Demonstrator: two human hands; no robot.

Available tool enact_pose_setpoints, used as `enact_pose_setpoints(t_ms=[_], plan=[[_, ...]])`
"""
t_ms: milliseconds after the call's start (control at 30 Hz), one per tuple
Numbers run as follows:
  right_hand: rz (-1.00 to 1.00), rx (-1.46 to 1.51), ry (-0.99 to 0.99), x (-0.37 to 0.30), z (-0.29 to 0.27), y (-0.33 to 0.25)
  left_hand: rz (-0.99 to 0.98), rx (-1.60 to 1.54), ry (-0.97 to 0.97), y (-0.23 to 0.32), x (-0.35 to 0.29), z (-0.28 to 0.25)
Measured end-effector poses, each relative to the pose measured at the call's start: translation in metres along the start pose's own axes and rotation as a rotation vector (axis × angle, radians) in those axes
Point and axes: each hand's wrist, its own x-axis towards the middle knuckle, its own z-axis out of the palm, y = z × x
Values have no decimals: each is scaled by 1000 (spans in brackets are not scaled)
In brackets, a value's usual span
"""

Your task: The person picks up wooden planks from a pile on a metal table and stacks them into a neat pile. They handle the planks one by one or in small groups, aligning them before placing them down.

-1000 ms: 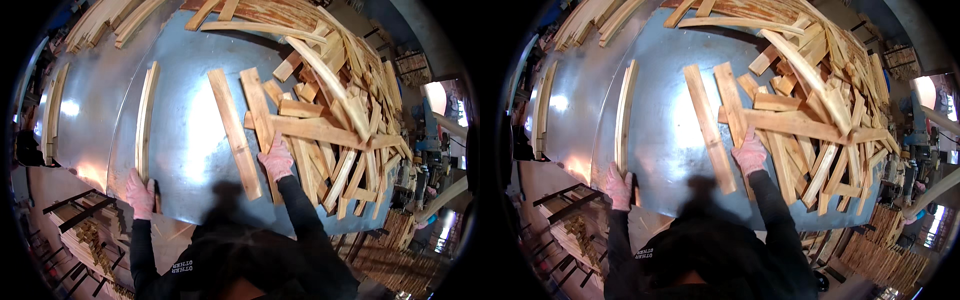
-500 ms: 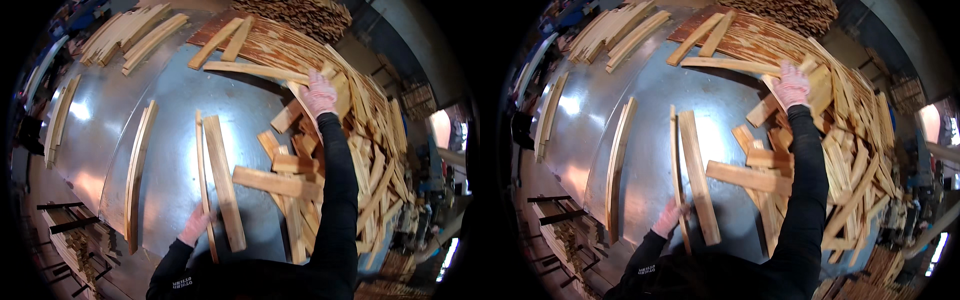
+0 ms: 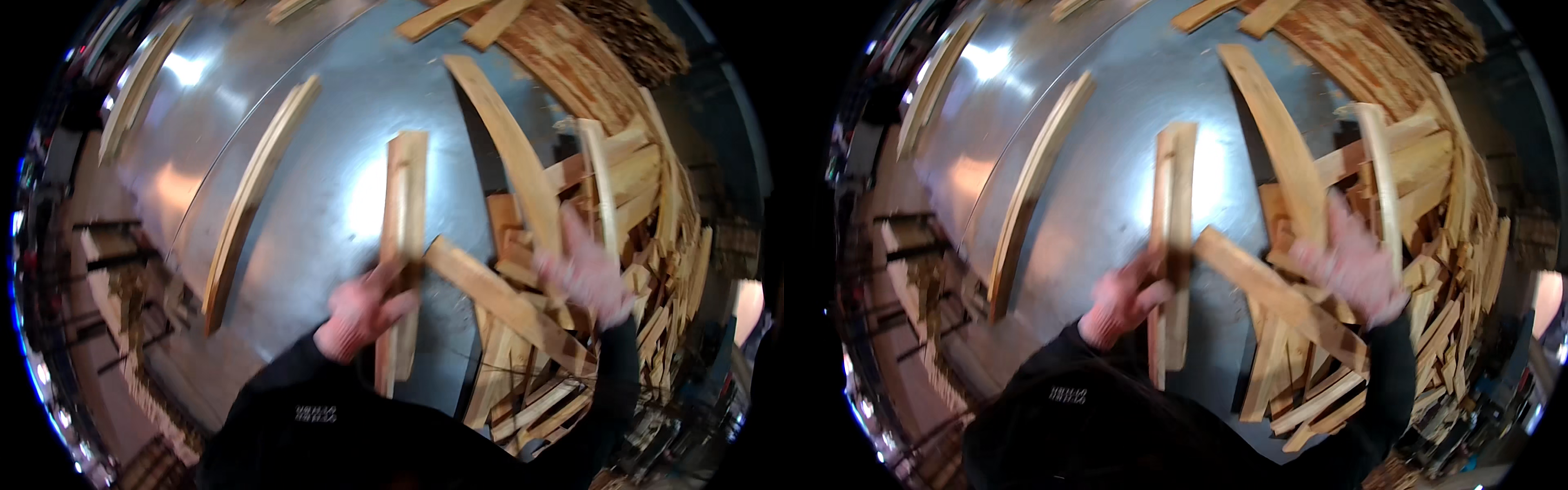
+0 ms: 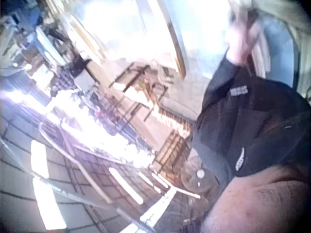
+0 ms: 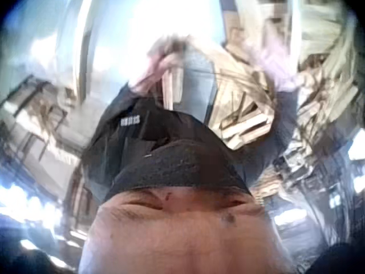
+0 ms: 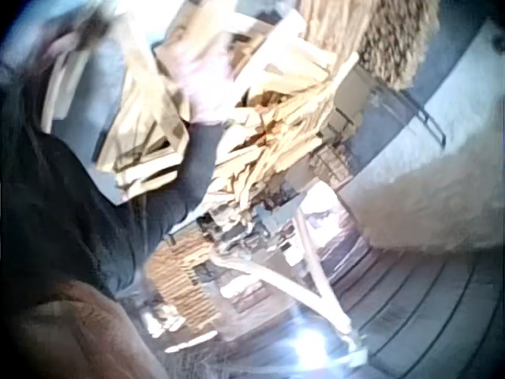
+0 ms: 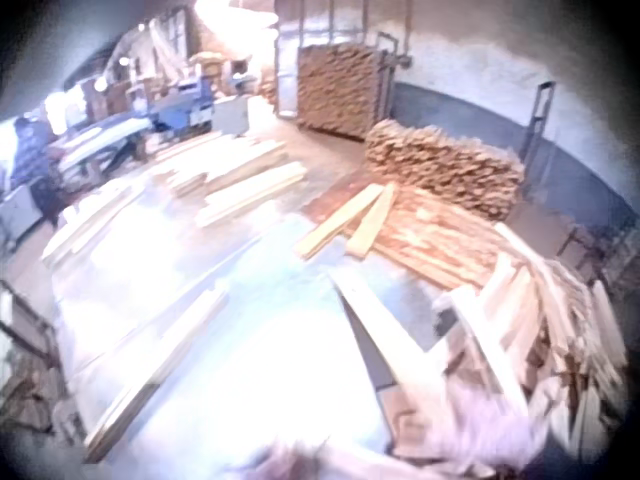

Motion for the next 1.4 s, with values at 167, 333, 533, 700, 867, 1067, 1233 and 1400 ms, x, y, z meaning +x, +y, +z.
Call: enact_pose_setpoints(t_ms=[167,333,533,700,867,1067,1233,1400], plan=[[-219,141,21,-87,201,-44,-168,-544,-114,-22,40,60],[186,219,474,-94,281,-38,-167,-448,-122,-2,-23,-32],[-79,-193,374,-99,387,-114,-98,446,442,-88,-53,-152],[-2,-303,369,-86,426,-120,-157,799,506,-193,-49,-207],[225,-19,272,-75,406,-121,-369,646,286,-164,-42,-198],[49,1052,-220,-75,345,-122,128,130,413,-132,-82,-99],[246,-193,726,-63,355,-92,-286,-788,-130,-120,-103,-32],[333,159,294,-61,350,-86,-408,-57,-15,-114,-95,-27]])
